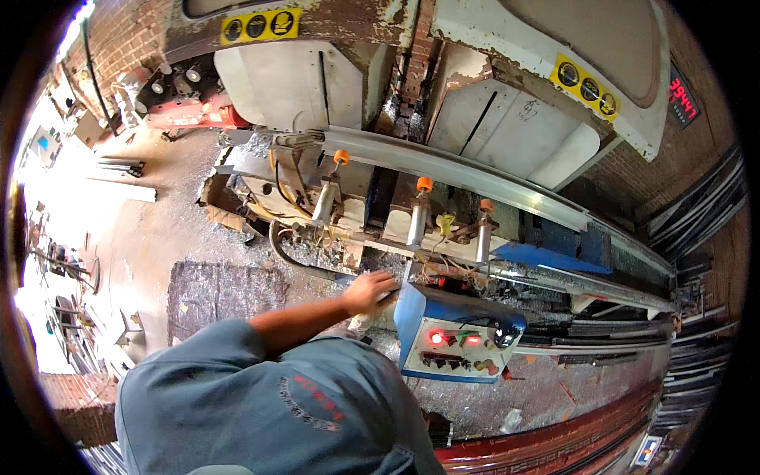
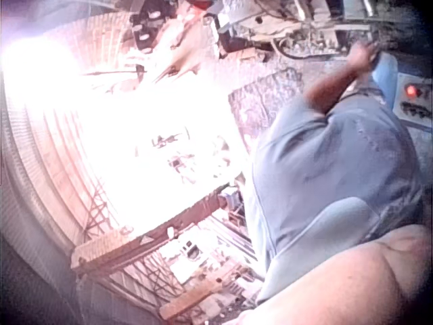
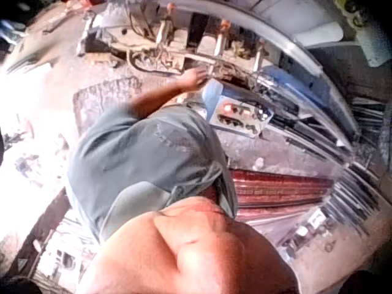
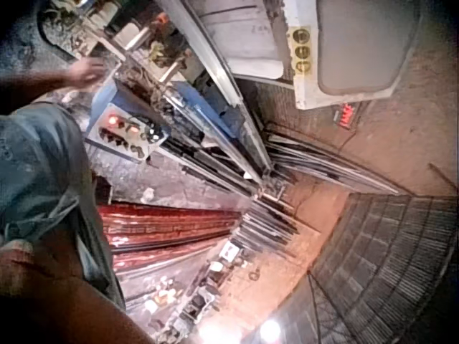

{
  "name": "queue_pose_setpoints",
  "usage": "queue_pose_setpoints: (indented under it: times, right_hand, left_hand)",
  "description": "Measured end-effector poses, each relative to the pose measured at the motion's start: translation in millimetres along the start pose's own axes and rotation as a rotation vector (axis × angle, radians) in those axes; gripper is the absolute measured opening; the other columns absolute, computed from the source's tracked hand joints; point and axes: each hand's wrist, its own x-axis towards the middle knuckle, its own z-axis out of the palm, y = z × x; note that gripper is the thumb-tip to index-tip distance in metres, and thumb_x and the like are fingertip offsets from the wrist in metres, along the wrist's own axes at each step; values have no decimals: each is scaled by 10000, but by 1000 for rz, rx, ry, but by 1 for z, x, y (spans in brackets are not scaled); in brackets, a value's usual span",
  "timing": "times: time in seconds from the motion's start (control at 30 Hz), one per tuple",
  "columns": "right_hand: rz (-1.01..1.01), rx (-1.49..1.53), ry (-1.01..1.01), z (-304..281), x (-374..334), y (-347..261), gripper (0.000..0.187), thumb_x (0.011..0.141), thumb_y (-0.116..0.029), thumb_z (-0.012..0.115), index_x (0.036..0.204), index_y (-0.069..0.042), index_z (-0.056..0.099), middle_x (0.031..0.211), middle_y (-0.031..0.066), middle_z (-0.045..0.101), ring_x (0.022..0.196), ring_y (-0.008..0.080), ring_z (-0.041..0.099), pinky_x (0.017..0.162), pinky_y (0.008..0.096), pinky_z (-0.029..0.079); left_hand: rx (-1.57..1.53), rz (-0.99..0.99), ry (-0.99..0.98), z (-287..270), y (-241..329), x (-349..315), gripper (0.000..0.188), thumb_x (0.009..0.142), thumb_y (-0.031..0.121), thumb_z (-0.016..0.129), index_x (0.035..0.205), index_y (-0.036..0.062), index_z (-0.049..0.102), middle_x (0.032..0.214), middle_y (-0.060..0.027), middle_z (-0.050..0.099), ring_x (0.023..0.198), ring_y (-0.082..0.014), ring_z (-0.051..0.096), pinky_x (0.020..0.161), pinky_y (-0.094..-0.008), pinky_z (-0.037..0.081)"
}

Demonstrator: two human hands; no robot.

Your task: The person operates a metal cutting saw to cut a long metal profile into shorter pieces. They adjust the profile in the machine, activate the saw, and remove the cut pieces, placing them into a cardboard box.

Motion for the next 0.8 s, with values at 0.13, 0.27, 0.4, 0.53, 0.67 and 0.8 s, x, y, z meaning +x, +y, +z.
queue_pose_setpoints:
  times: [0.13,0.27,0.4,0.53,0.67,0.8]
  right_hand:
    - [-111,20,-74,3,-5,-1,381,964,-231,569,1244,22,625,1106,199,671,1004,331,609,860,441,488]
    - [-96,19,-10,-4,-9,29,377,965,-229,569,1241,22,626,1099,195,674,989,325,615,848,436,493]
    - [-108,5,-4,-10,-15,35,373,965,-226,569,1238,22,627,1091,192,677,975,320,620,835,432,498]
    - [-102,-7,11,-8,-26,33,369,965,-223,569,1235,22,628,1084,189,680,960,314,625,822,428,504]
    - [-67,-20,39,1,-40,21,365,965,-221,569,1232,21,630,1076,186,683,945,309,630,810,423,509]
    - [-34,-45,57,17,-58,-2,361,965,-218,569,1229,21,631,1069,182,686,931,303,635,797,419,515]
  left_hand:
    - [380,-966,-735,-19,-109,-316,280,922,244,520,1058,56,678,1050,-168,716,1006,-403,672,857,-510,535]
    - [591,-1523,-719,-165,-88,-419,395,846,337,651,1142,87,731,1238,-137,697,1148,-326,665,951,-442,534]
    - [479,-1757,-136,-237,-62,-467,431,881,387,613,1138,59,724,1221,-200,683,1159,-357,649,972,-450,525]
    - [524,-1775,-101,-226,-64,-482,436,865,373,645,1104,15,716,1140,-246,697,1126,-379,658,979,-450,517]
    - [378,-1572,-118,-178,-113,-414,559,854,414,682,1243,14,641,1219,-254,666,1156,-401,637,1000,-455,507]
    - [408,-1038,-91,-189,-177,-324,567,875,395,694,1308,45,583,1292,-247,588,1203,-409,577,1012,-461,492]
